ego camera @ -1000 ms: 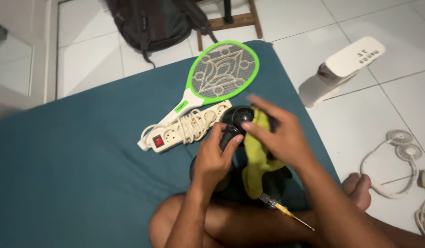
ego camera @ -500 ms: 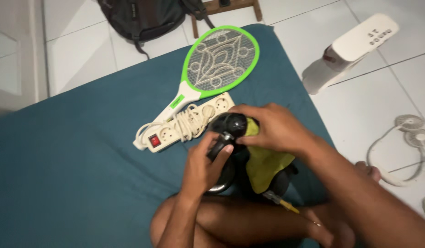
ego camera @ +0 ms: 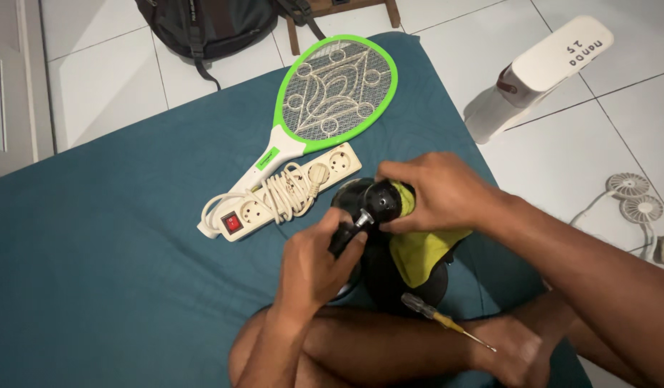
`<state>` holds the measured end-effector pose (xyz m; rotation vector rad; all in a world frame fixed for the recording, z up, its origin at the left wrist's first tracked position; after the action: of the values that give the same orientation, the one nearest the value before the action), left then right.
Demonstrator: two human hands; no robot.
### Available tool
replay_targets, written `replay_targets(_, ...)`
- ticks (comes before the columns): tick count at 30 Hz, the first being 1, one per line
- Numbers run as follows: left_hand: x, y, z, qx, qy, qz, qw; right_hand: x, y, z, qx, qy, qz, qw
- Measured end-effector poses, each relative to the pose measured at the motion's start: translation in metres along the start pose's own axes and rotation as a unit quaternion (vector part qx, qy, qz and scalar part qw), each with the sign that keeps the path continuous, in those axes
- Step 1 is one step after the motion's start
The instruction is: The person coils the cable of a power strip and sets it aside, then uses a screwdriver to unscrew and open the base of a small black electric lamp. They wipe the interior components with a cloth, then continue unscrewing and reassembling the lamp base.
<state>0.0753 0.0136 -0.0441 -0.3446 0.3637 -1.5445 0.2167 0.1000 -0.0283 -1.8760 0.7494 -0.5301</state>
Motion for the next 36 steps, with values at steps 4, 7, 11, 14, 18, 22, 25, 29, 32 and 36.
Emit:
replay_targets(4,0.007,-0.01,0.031,0.014,0.142,0.097,0.985,-0.001,-0.005,0.008,-0.003,0.008,0.021,1.0)
replay_targets(7,0.006,-0.007,0.039,0.016,0.17,0.122,0.978,0.0,-0.007,0.014,-0.002,0.02,0.026,0.999)
replay_targets(11,-0.002,0.001,0.03,-0.031,0.119,0.127,0.984,0.003,-0.005,0.015,0.006,0.019,0.032,0.999)
replay_targets(14,-0.003,0.004,0.024,-0.067,0.105,0.125,0.984,0.004,-0.003,0.017,0.008,0.015,0.028,0.999)
replay_targets(18,0.007,0.001,0.024,-0.019,0.16,0.124,0.979,0.002,0.0,0.021,-0.026,0.015,0.003,1.0)
replay_targets(22,0.007,-0.004,0.007,0.018,0.111,0.134,0.985,-0.001,0.001,0.025,-0.012,0.027,-0.014,0.999)
replay_targets(25,0.007,0.0,0.003,0.039,0.111,0.13,0.985,-0.001,0.0,0.03,-0.042,0.032,-0.027,0.998)
replay_targets(29,0.004,0.009,-0.009,0.084,0.084,0.106,0.987,0.004,0.002,0.041,-0.075,0.05,-0.036,0.995)
replay_targets(32,0.0,0.013,-0.014,0.118,0.083,0.097,0.985,0.005,0.002,0.045,-0.082,0.04,-0.032,0.995)
replay_targets(36,0.001,0.01,-0.005,0.149,0.155,0.097,0.972,0.006,0.007,0.053,-0.089,0.065,-0.049,0.993)
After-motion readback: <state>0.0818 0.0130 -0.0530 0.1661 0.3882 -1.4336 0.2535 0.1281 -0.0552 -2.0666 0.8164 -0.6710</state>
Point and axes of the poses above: each hand's wrist, its own x-axis away from the middle knuckle, its own y-axis out of the palm, z = x × y, the point moved 9 cm from there along -x, towards the middle knuckle, and after that the axes turned 11 degrees about x, right-handed, at the moved point
